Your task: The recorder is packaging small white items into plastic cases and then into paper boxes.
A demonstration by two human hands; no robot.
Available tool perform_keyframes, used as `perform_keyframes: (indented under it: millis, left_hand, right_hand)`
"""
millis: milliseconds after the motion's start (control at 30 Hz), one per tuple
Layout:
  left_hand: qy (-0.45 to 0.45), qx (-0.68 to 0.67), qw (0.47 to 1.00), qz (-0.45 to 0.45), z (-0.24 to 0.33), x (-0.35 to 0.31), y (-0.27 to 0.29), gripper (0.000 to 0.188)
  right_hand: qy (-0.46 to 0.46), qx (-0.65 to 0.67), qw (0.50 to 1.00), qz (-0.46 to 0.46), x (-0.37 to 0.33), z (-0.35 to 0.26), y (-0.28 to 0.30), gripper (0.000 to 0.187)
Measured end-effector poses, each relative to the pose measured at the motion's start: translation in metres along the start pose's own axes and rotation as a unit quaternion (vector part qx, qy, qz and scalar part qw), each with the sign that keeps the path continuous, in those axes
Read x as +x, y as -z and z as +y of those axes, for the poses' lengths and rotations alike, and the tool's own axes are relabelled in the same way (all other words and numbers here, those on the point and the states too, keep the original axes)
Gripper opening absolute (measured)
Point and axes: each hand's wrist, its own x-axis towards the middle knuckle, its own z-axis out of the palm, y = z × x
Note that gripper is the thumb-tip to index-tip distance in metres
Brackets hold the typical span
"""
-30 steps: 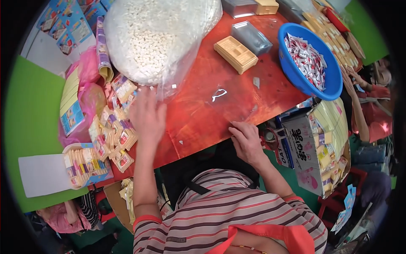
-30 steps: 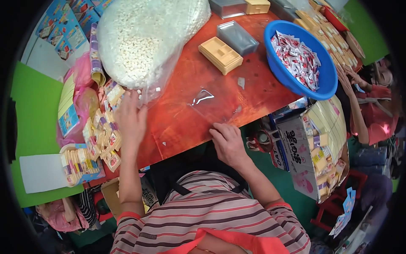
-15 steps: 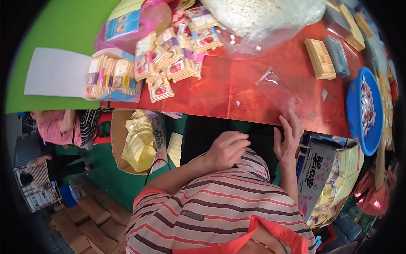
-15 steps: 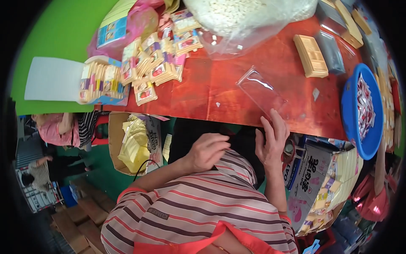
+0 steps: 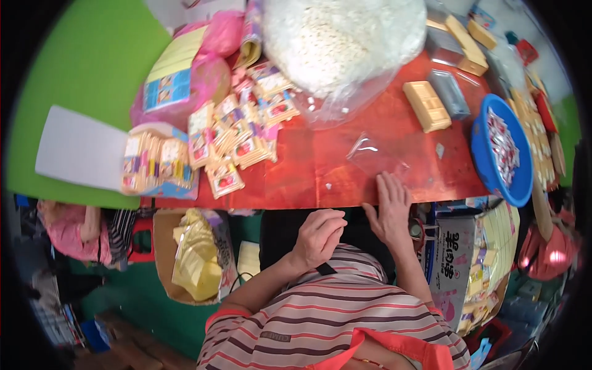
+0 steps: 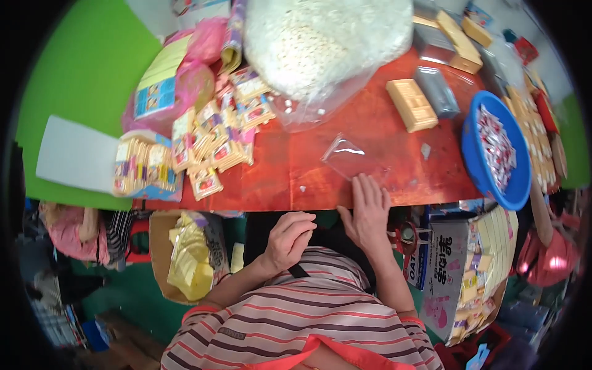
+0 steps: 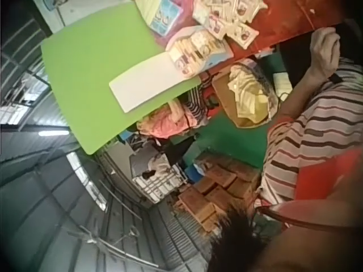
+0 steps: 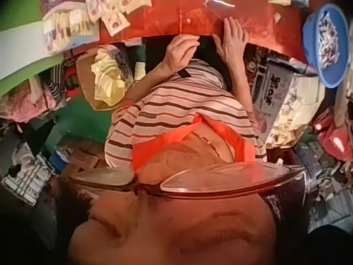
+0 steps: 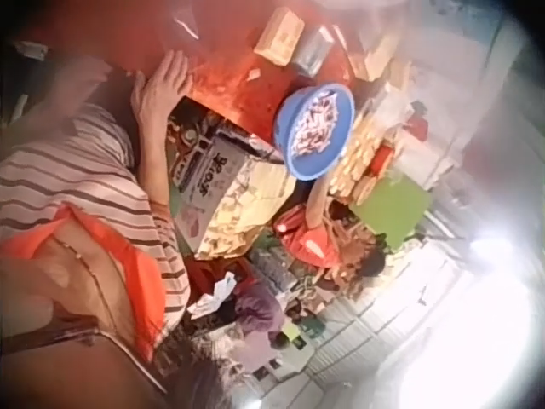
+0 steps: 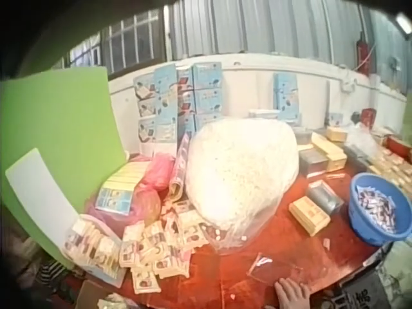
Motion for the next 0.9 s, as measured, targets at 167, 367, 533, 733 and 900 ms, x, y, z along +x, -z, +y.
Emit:
perform_keyframes:
  millis: [167, 367, 533, 733, 900]
  left_hand:
    - [-0.117, 0.157, 0.978, -0.070, -0.002, 0.046, -0.021, 0.033]
    - [-0.052, 0.297, 0.935, -0.185, -0.040, 0.054, -0.036, 0.051]
    - [0.002, 0.337, 0.927, -0.163, -0.038, 0.058, -0.034, 0.053]
    - [0.014, 0.338, 0.928, -0.157, -0.037, 0.059, -0.036, 0.052]
    - [0.018, 0.341, 0.925, -0.164, -0.035, 0.061, -0.036, 0.052]
  right_hand:
    - [0.117, 0.042, 0.991, 0.043, -0.006, 0.004, -0.010, 0.055]
    - [0.116, 0.156, 0.976, 0.098, 0.004, 0.013, 0.000, 0.039]
    - [0.014, 0.009, 0.969, 0.248, 0.061, 0.068, 0.027, 0.027]
    - [-0.071, -0.197, 0.952, 0.224, 0.147, 0.143, 0.026, 0.011]
    - [-0.073, -0.181, 0.964, 0.179, 0.163, 0.163, 0.015, 0.008]
